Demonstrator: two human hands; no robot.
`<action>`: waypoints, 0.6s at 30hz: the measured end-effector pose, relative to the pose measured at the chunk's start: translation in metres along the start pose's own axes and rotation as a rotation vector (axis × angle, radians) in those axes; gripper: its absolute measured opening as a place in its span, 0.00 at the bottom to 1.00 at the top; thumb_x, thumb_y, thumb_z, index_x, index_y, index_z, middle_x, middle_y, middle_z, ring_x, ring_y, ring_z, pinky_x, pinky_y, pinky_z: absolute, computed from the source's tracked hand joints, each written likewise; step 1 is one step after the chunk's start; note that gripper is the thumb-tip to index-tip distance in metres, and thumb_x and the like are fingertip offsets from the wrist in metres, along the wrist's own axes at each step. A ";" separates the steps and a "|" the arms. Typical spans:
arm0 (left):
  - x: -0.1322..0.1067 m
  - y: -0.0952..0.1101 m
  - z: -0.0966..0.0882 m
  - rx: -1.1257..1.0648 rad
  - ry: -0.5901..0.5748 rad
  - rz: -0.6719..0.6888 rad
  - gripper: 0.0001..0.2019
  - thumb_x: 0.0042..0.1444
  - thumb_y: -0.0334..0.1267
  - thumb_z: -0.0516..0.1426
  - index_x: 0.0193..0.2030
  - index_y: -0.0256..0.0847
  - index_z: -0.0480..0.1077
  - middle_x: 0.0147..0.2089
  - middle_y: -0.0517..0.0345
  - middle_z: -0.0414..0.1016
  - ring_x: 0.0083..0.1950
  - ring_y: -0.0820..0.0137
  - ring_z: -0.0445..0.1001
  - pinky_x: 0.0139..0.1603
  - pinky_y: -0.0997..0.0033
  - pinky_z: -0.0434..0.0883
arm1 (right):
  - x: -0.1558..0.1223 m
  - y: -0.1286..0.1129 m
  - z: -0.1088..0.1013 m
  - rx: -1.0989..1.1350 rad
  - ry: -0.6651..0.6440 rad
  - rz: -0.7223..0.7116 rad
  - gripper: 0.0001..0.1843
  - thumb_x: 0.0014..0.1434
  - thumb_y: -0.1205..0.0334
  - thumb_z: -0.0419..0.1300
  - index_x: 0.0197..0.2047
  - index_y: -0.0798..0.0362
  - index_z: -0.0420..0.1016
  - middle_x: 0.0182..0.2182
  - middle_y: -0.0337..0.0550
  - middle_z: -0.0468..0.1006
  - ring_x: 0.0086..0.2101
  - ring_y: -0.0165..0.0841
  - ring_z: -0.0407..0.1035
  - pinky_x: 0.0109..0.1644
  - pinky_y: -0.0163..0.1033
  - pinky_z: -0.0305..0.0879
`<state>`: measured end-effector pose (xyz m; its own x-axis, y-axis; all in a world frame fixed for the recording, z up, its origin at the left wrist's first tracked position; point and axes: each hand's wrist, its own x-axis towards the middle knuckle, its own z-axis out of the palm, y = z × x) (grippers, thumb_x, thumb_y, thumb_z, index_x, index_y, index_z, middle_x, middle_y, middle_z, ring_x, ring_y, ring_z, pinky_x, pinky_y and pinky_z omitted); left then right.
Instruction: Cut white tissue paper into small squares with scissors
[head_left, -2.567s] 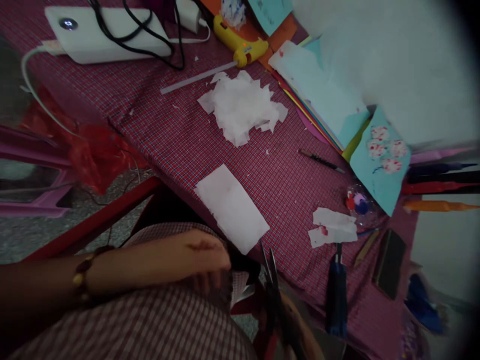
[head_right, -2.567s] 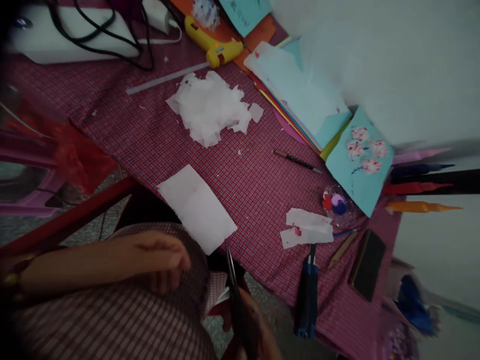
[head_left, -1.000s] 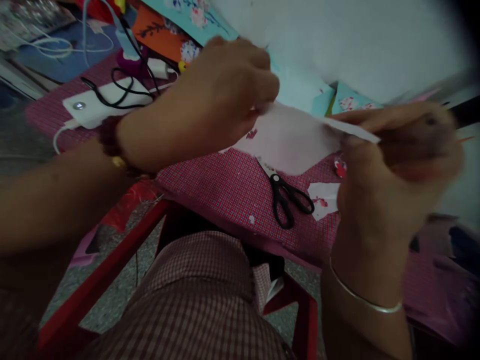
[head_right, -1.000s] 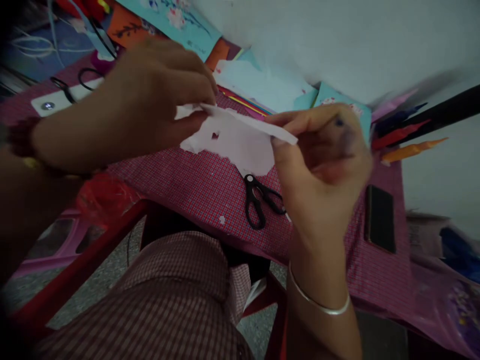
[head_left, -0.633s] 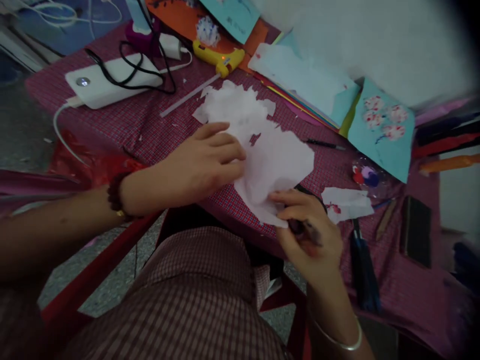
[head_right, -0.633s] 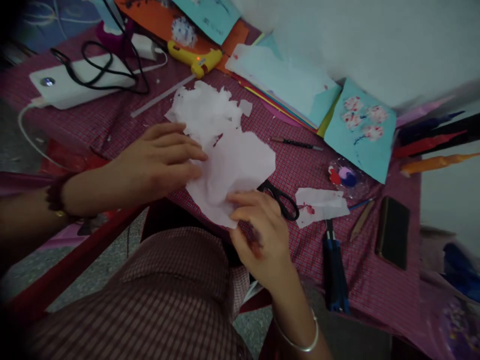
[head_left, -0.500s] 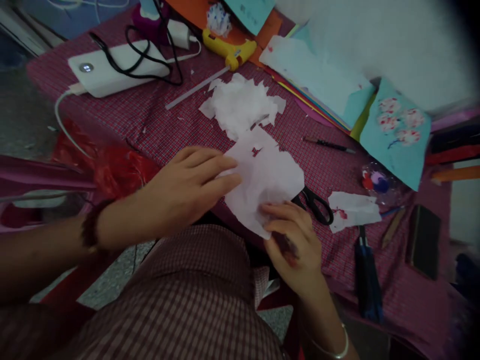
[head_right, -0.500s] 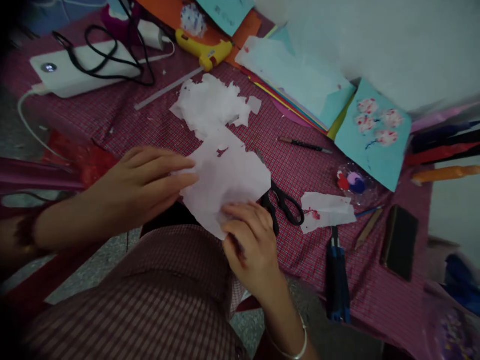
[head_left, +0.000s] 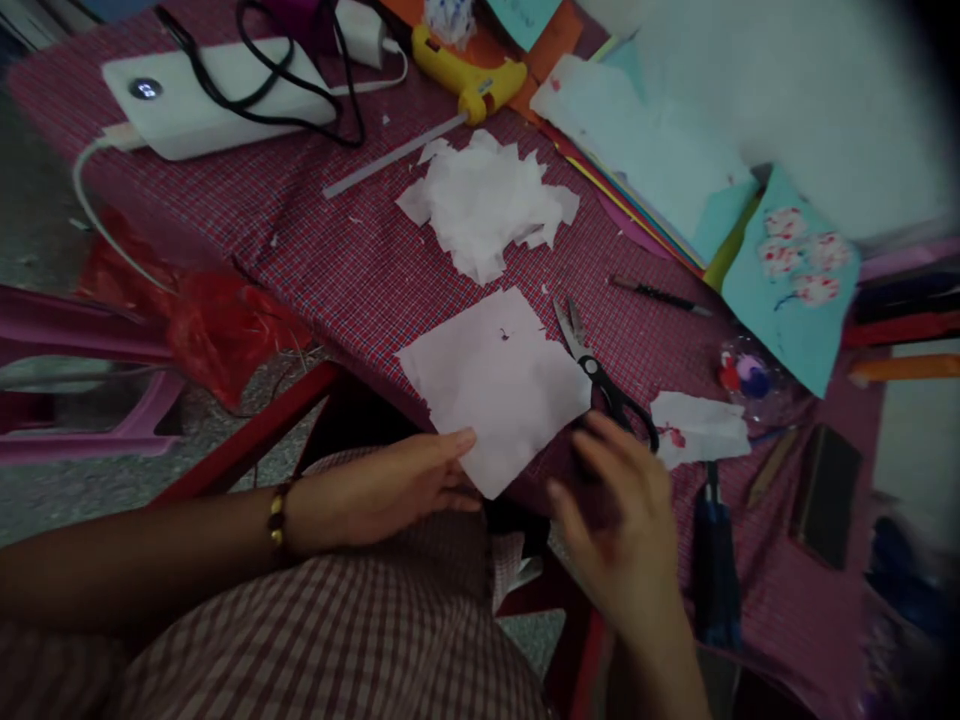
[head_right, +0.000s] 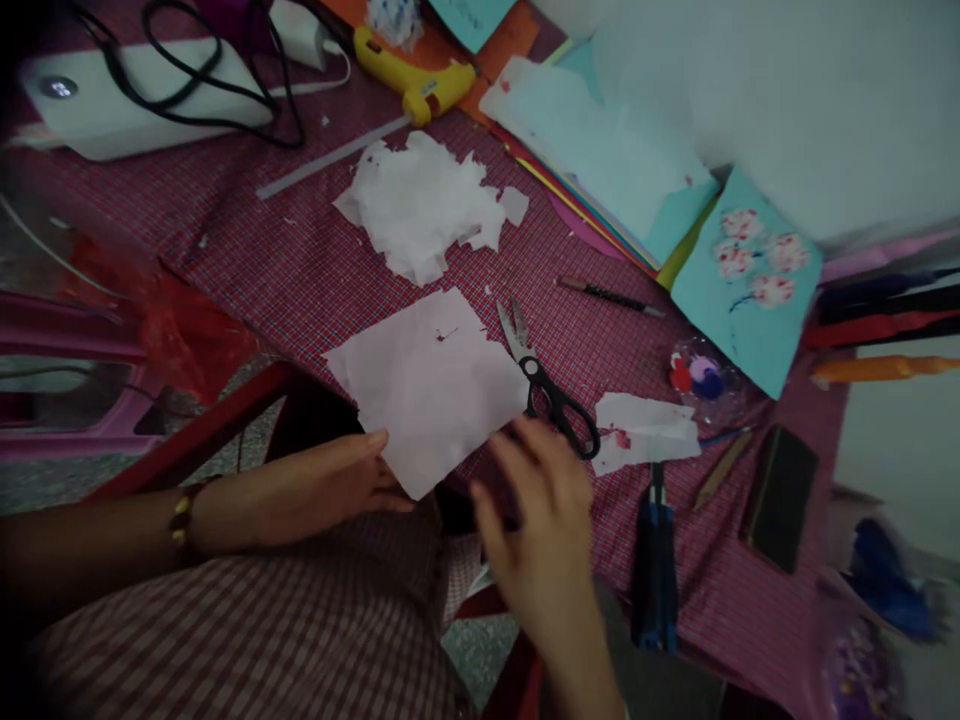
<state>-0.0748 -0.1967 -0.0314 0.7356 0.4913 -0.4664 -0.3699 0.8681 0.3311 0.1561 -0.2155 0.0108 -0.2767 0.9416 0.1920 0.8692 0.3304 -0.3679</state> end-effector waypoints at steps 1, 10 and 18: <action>0.001 0.002 0.002 -0.006 0.008 -0.002 0.19 0.60 0.53 0.56 0.51 0.42 0.71 0.49 0.51 0.76 0.53 0.66 0.71 0.56 0.62 0.65 | 0.000 0.007 -0.004 -0.067 0.024 0.095 0.26 0.60 0.60 0.59 0.61 0.51 0.62 0.59 0.57 0.67 0.59 0.50 0.62 0.61 0.63 0.60; 0.006 -0.003 0.002 0.185 0.192 0.052 0.10 0.48 0.39 0.66 0.34 0.36 0.75 0.32 0.59 0.74 0.33 0.74 0.67 0.39 0.72 0.64 | 0.022 0.037 -0.016 -0.405 -0.153 0.244 0.29 0.59 0.58 0.58 0.63 0.57 0.63 0.55 0.62 0.72 0.52 0.56 0.68 0.53 0.63 0.67; 0.002 0.001 0.003 0.128 0.334 0.109 0.06 0.45 0.35 0.62 0.31 0.36 0.74 0.29 0.60 0.72 0.31 0.74 0.66 0.35 0.73 0.63 | 0.038 0.041 -0.024 -0.550 -0.205 0.165 0.28 0.58 0.55 0.60 0.60 0.57 0.68 0.53 0.62 0.72 0.49 0.57 0.69 0.50 0.61 0.68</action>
<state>-0.0722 -0.1951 -0.0290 0.4622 0.5949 -0.6576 -0.3465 0.8038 0.4836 0.1914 -0.1676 0.0247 -0.1464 0.9889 -0.0269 0.9764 0.1488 0.1567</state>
